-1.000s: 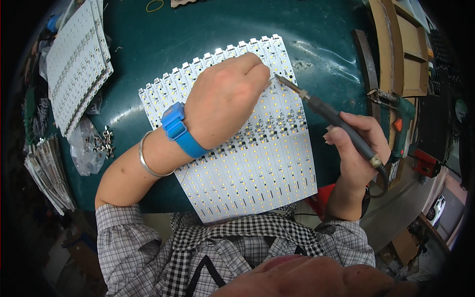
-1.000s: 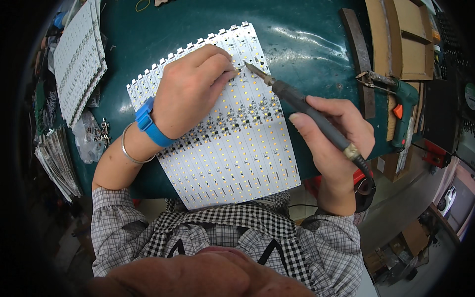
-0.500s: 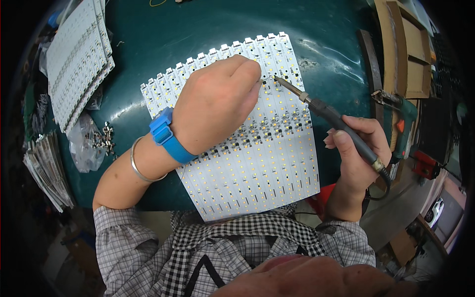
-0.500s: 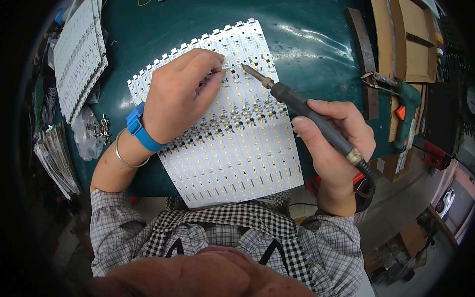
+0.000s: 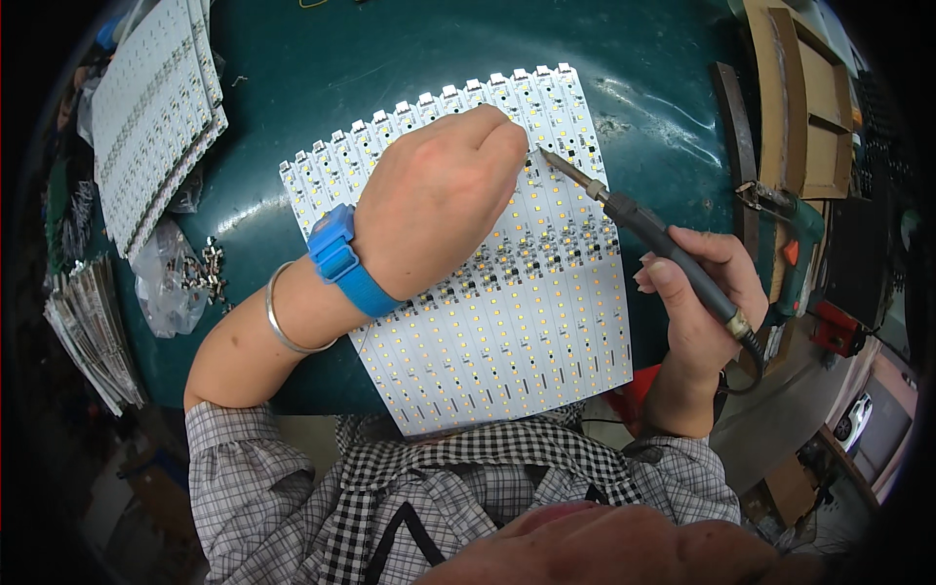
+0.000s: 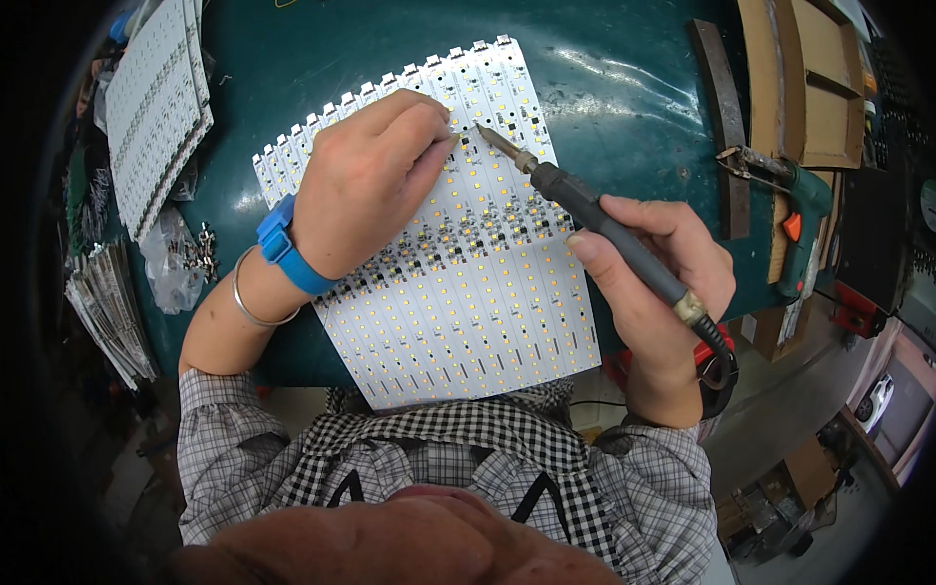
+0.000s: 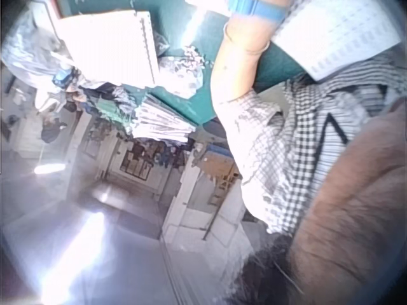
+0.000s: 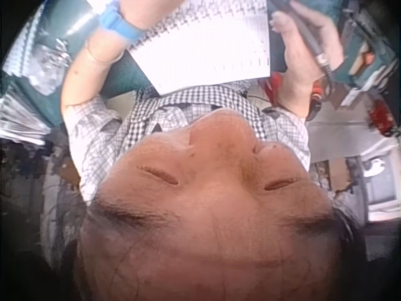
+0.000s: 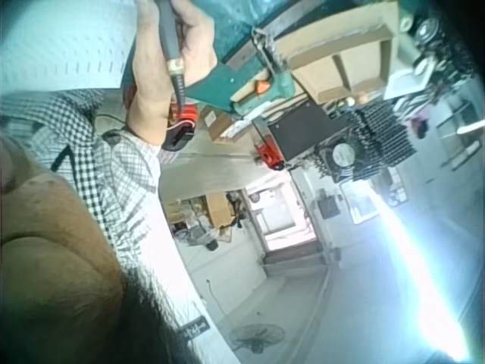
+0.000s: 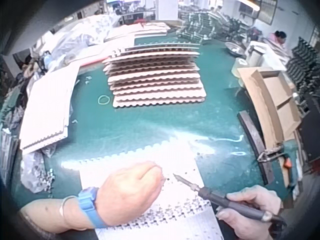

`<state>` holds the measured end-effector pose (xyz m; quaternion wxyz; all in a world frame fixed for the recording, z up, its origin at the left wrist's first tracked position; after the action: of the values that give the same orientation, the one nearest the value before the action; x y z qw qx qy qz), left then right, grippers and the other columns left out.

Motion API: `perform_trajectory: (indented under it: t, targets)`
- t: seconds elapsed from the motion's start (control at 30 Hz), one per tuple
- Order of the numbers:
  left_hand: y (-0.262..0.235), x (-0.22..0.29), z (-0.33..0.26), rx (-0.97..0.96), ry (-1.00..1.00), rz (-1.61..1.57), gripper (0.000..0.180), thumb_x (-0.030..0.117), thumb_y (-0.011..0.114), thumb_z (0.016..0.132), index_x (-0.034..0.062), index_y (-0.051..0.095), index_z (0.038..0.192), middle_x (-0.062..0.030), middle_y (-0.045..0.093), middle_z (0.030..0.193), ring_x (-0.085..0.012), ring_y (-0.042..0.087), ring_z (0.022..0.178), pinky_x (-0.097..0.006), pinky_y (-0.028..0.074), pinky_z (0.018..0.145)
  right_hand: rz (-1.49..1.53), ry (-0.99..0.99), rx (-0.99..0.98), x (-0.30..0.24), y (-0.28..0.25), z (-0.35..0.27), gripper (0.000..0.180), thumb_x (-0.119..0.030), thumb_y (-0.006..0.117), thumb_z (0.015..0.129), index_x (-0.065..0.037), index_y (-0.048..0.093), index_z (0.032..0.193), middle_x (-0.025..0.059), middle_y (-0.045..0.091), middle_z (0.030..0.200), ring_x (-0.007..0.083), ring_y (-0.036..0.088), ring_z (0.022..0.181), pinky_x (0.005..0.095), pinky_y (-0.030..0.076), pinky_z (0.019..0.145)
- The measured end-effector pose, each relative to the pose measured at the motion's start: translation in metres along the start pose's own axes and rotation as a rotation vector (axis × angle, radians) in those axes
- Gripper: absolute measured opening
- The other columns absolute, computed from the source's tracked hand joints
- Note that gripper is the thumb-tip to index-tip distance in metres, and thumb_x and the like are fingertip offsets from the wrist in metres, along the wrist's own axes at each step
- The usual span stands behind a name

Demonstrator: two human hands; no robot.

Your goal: The person inserts electronic components into a circuit board sheet by hand, solders them with a soldering iron, and places the sheet onto a stack.

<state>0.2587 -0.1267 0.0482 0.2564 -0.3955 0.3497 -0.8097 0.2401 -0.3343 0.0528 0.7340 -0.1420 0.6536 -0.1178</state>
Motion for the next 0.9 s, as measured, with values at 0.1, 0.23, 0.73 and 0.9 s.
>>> perform_trajectory:
  t: [0.1, 0.23, 0.73, 0.9]
  targets:
    - [0.003, -0.001, -0.001, -0.01, 0.012, 0.02, 0.017, -0.001, 0.073, 0.076, 0.0014, 0.061, 0.087, -0.0099, 0.066, 0.088, -0.0272, 0.066, 0.071, -0.033, 0.054, 0.061, 0.009, -0.002, -0.009, -0.001, 0.001, 0.0, 0.028, -0.004, 0.084, 0.075, 0.006, 0.068, 0.097, 0.011, 0.071, 0.083, 0.0106, 0.067, 0.072, 0.0216, 0.052, 0.065]
    - [0.001, -0.001, -0.001, 0.002, 0.009, 0.018, 0.016, -0.001, 0.074, 0.076, 0.0014, 0.061, 0.085, -0.009, 0.065, 0.089, -0.0261, 0.066, 0.071, -0.033, 0.054, 0.061, -0.021, -0.087, -0.032, -0.006, 0.002, -0.001, 0.028, -0.002, 0.078, 0.079, 0.008, 0.064, 0.101, 0.0155, 0.07, 0.081, 0.0164, 0.069, 0.069, 0.0254, 0.056, 0.063]
    - [-0.019, -0.006, -0.015, 0.013, -0.068, -0.042, 0.017, -0.004, 0.07, 0.078, 0.0009, 0.059, 0.091, -0.0119, 0.064, 0.083, -0.0263, 0.064, 0.067, -0.032, 0.051, 0.059, 0.094, -0.122, -0.003, -0.019, -0.002, -0.008, 0.027, 0.006, 0.078, 0.073, 0.008, 0.067, 0.097, 0.0139, 0.068, 0.084, 0.0141, 0.064, 0.071, 0.0232, 0.049, 0.063]
    - [-0.014, -0.008, -0.016, -0.029, -0.097, -0.013, 0.016, -0.003, 0.069, 0.079, 0.0015, 0.059, 0.09, -0.0119, 0.066, 0.086, -0.0272, 0.065, 0.068, -0.032, 0.052, 0.059, 0.003, -0.172, -0.059, -0.022, 0.014, -0.006, 0.025, 0.006, 0.077, 0.075, 0.008, 0.066, 0.097, 0.0144, 0.069, 0.083, 0.0138, 0.064, 0.07, 0.0236, 0.049, 0.062]
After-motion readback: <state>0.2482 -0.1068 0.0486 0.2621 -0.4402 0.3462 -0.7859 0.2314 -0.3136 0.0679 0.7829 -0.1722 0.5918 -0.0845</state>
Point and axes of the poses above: each hand's wrist, its own z-axis towards the middle knuckle, its own y-axis out of the palm, x = y × z, the point moved 10 cm from there along z, towards the middle knuckle
